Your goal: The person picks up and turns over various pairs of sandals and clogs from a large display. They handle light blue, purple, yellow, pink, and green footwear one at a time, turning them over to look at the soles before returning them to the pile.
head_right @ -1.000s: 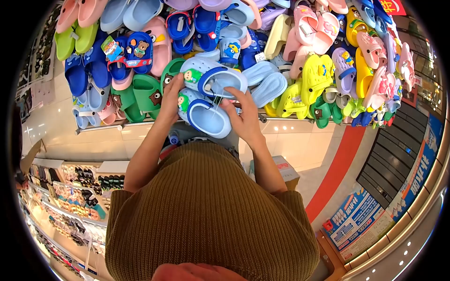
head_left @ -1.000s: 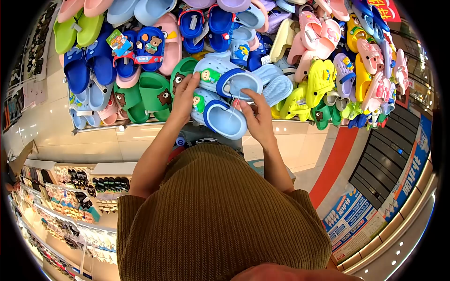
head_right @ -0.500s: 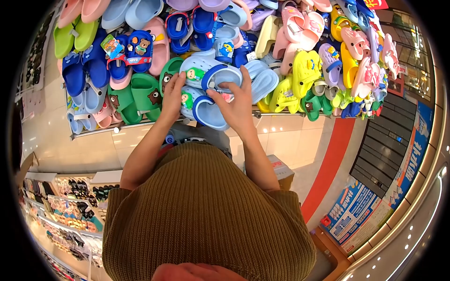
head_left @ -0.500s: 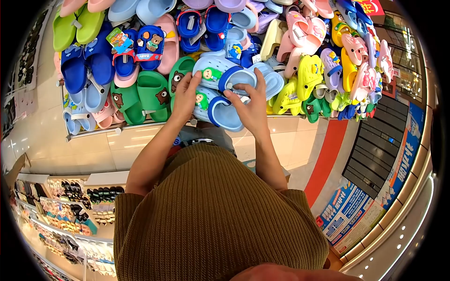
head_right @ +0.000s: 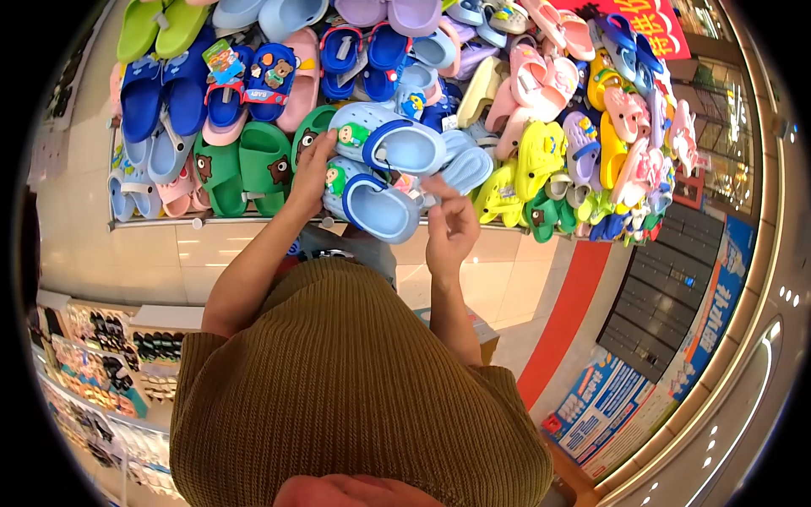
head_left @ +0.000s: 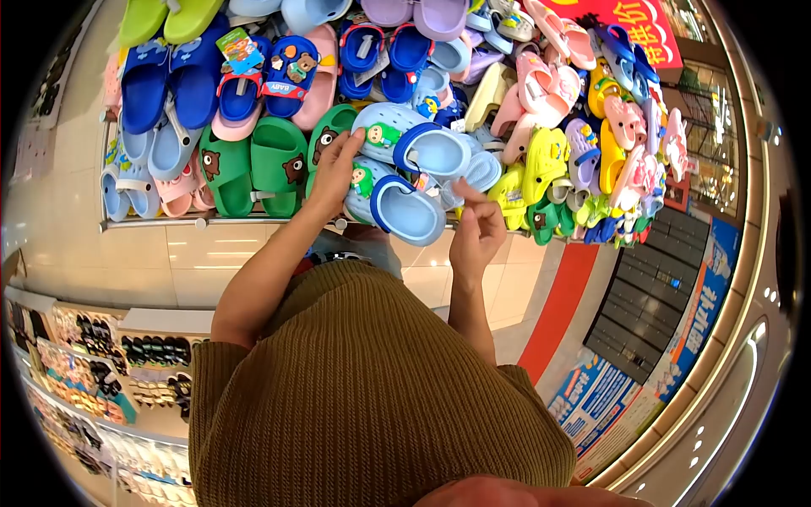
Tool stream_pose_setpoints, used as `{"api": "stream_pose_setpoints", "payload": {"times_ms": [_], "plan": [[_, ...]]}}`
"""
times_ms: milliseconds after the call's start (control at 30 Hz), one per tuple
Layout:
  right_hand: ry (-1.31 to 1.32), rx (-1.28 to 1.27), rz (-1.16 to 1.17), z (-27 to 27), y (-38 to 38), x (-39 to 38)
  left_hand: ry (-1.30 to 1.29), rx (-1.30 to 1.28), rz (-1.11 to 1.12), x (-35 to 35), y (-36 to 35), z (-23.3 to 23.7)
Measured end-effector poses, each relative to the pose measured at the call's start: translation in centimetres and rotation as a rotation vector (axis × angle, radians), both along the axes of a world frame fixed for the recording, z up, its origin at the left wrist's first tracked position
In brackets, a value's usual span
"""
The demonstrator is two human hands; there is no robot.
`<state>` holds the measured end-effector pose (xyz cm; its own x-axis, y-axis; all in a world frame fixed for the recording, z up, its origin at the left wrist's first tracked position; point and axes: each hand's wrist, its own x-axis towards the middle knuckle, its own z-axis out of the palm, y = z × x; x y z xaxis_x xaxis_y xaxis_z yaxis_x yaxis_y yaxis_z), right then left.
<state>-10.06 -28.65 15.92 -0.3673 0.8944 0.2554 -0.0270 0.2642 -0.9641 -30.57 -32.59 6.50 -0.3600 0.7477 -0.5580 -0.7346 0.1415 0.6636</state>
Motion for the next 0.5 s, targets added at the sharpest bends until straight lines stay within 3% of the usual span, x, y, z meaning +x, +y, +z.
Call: {"api": "stream_pose_setpoints", "payload": {"times_ms": [267,367,433,467,500], "plan": [[0.027,0.049,0.211,2.2,0.5,-2.2,-0.303,0.118,-0.034,-1.0,-1.1,1.4],[0.066,0.104,0.168,2.7,0.4,-3.3,-0.371,0.181,-0.007,-1.5,-1.3,1.0],[0.062,0.109,0.098,3.0,0.1,-3.8,-0.134,0.163,0.002,-2.0,-1.5,3.4],[-0.048,0.058,-0.002,3.2,-0.5,-3.7,-0.391,0.160,0.001,-2.7,-1.8,0.8],[-0.057,0.040,-0.015,3.2,-0.2,-3.7,-0.354,0.161,0.019,-2.8,-1.6,2.4]]}}
